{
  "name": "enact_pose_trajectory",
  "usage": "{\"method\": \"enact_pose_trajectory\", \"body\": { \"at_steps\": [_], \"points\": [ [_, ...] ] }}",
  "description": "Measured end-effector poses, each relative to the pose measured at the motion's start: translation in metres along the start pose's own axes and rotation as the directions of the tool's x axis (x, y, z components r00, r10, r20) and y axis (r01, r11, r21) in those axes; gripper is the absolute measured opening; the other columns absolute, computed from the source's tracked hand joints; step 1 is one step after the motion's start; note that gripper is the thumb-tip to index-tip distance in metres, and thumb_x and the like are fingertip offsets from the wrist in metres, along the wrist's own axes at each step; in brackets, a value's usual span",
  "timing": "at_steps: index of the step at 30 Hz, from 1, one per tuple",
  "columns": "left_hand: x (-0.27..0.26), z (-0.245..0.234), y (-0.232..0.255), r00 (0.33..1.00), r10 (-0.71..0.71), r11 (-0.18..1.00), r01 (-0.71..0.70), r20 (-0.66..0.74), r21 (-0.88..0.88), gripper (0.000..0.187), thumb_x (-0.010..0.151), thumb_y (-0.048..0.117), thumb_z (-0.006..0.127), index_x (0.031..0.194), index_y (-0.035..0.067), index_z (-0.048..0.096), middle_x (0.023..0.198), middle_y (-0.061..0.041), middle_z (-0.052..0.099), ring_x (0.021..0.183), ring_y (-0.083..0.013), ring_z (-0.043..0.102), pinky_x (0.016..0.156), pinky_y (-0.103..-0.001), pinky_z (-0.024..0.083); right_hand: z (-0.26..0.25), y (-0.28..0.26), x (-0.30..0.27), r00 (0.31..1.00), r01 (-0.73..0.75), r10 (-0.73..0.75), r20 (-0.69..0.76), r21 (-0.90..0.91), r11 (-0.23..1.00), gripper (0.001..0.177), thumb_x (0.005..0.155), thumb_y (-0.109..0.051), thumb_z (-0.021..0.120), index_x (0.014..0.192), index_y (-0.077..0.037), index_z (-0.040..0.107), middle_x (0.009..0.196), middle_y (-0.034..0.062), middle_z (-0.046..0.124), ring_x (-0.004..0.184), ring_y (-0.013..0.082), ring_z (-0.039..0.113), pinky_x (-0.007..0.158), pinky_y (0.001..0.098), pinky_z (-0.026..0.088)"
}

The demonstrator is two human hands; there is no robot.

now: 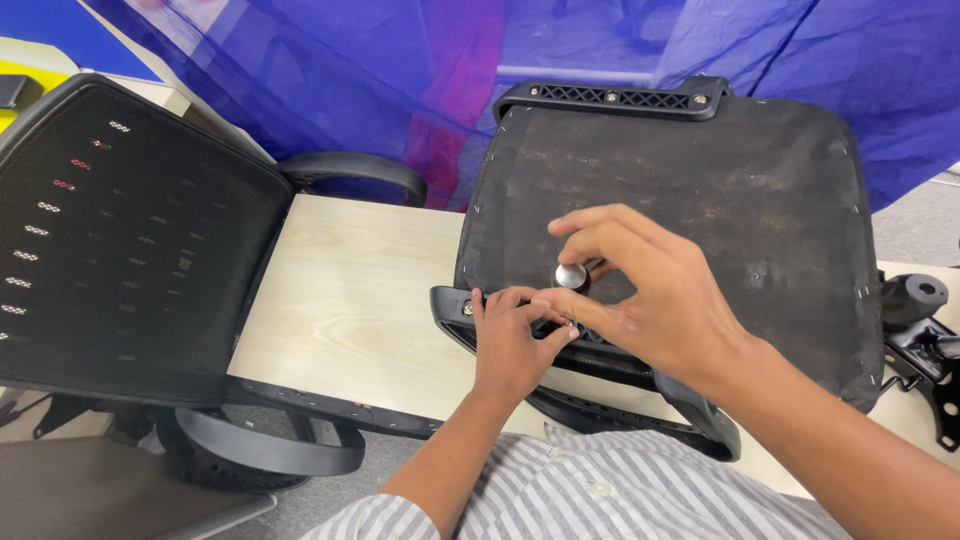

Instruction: The person uses a screwdriver to tighten screws on the underside of an office chair seat, securing the seat to its base. They then attach the chair base with casters to the seat and continue fastening screws to complete the assembly.

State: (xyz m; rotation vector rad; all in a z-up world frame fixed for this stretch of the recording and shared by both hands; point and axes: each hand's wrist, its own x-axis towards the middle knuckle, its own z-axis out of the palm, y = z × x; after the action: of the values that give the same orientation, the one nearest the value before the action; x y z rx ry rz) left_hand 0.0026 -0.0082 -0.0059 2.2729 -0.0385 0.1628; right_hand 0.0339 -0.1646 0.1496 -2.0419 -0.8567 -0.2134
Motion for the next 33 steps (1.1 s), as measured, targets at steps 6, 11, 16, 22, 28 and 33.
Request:
{"method": "enact_pose_trajectory", "body": {
  "at_steps": [6,11,16,22,28,33],
  "points": [
    [-0.001,0.000,0.003,1.000,0.007,1.000,-0.007,-0.004,0.015,0.020,0.075,0.031,0.085,0.085,0.013,0.081,0.110,-0.001,0.068,0.122,-0.0262,0.055,0.122,-0.066,0.011,-0.003,0.005,-0.006,0.990,0.141,-0.138,0.042,-0.092,0.986,0.028,0.086,-0.014,0.083,0.112,-0.011,0.076,0.121,0.0031,0.074,0.095,0.0151,0.077,0.078,0.0265,0.063],
    [-0.001,0.000,0.006,1.000,0.000,1.000,0.000,0.001,0.030,0.017,0.076,0.027,0.083,0.086,0.013,0.083,0.114,-0.002,0.067,0.123,-0.0265,0.054,0.121,-0.067,0.011,-0.014,0.007,-0.004,0.982,0.184,-0.178,0.065,-0.105,0.977,0.038,0.081,-0.003,0.075,0.119,-0.006,0.073,0.124,0.0099,0.071,0.095,0.0198,0.074,0.079,0.0296,0.062],
    [-0.003,0.001,0.006,1.000,0.009,0.999,-0.009,0.002,0.033,0.016,0.078,0.025,0.080,0.087,0.012,0.083,0.115,-0.001,0.067,0.124,-0.0246,0.055,0.122,-0.068,0.009,-0.014,0.011,-0.001,0.972,0.233,-0.228,0.053,-0.138,0.963,0.039,0.082,-0.001,0.075,0.121,-0.005,0.073,0.123,0.0092,0.071,0.100,0.0211,0.071,0.080,0.0305,0.060],
    [-0.004,0.005,0.005,1.000,0.016,0.999,-0.016,0.010,0.048,0.014,0.080,0.023,0.077,0.087,0.013,0.083,0.116,0.000,0.066,0.126,-0.0239,0.053,0.121,-0.070,0.006,-0.011,0.019,0.003,0.946,0.324,-0.323,0.032,-0.154,0.934,0.026,0.082,-0.008,0.081,0.107,-0.010,0.074,0.117,0.0049,0.071,0.106,0.0259,0.068,0.086,0.0351,0.057],
    [-0.004,0.004,0.004,0.999,-0.013,0.999,0.012,0.035,0.031,0.016,0.079,0.025,0.075,0.089,0.015,0.082,0.115,0.000,0.066,0.128,-0.0221,0.054,0.122,-0.070,0.005,-0.012,0.019,-0.001,0.989,0.140,-0.136,0.060,-0.069,0.988,0.039,0.079,-0.006,0.079,0.117,-0.011,0.077,0.113,0.0067,0.065,0.086,0.0148,0.068,0.075,0.0284,0.059],
    [-0.005,0.003,0.004,1.000,-0.004,1.000,0.004,0.015,0.009,0.015,0.078,0.025,0.075,0.088,0.015,0.080,0.116,0.000,0.066,0.128,-0.0218,0.054,0.122,-0.069,0.005,-0.015,0.018,0.005,0.990,0.132,-0.129,0.065,-0.055,0.990,0.038,0.081,-0.003,0.075,0.118,-0.011,0.077,0.113,0.0057,0.065,0.085,0.0125,0.068,0.073,0.0268,0.059]
  ]
}}
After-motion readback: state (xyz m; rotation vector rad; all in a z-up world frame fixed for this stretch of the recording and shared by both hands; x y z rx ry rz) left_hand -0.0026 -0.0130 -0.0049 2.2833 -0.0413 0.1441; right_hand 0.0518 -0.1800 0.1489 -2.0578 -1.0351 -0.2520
